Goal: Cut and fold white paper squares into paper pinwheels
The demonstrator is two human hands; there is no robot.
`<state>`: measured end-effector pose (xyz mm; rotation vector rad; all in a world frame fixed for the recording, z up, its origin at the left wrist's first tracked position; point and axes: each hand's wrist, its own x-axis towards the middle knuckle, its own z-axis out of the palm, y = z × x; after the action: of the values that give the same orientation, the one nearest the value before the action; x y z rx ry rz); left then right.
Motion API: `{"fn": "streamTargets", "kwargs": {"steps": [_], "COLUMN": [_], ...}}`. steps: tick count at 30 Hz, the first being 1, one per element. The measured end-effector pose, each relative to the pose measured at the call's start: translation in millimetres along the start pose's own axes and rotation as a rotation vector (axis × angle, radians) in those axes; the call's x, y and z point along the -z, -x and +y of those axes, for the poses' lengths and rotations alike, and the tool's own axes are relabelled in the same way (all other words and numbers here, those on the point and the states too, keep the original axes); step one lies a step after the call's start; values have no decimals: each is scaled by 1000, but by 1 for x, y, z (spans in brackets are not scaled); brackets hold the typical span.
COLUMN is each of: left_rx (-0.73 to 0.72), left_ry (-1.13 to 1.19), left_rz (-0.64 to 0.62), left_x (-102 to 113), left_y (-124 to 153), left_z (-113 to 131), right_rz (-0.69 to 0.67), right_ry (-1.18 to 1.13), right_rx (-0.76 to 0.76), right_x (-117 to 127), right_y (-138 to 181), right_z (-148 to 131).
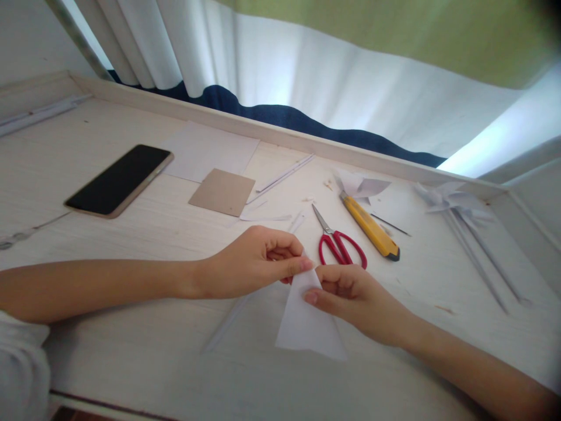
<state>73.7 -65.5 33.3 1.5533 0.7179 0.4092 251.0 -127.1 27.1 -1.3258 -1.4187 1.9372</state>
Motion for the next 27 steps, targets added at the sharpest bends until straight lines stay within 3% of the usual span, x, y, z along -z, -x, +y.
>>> {"fn": "streamTargets", "kwargs": {"steps": [27], "left_rx": [23], "left_ry": [50], "left_rz": [-22], "left_x": [-1], "left_y": [0], "left_z": [0], "right_rz": [-28], "right_ry": [-85], "right_rx": [9], "right_x": [0], "right_y": [-3], "right_z": [4]}}
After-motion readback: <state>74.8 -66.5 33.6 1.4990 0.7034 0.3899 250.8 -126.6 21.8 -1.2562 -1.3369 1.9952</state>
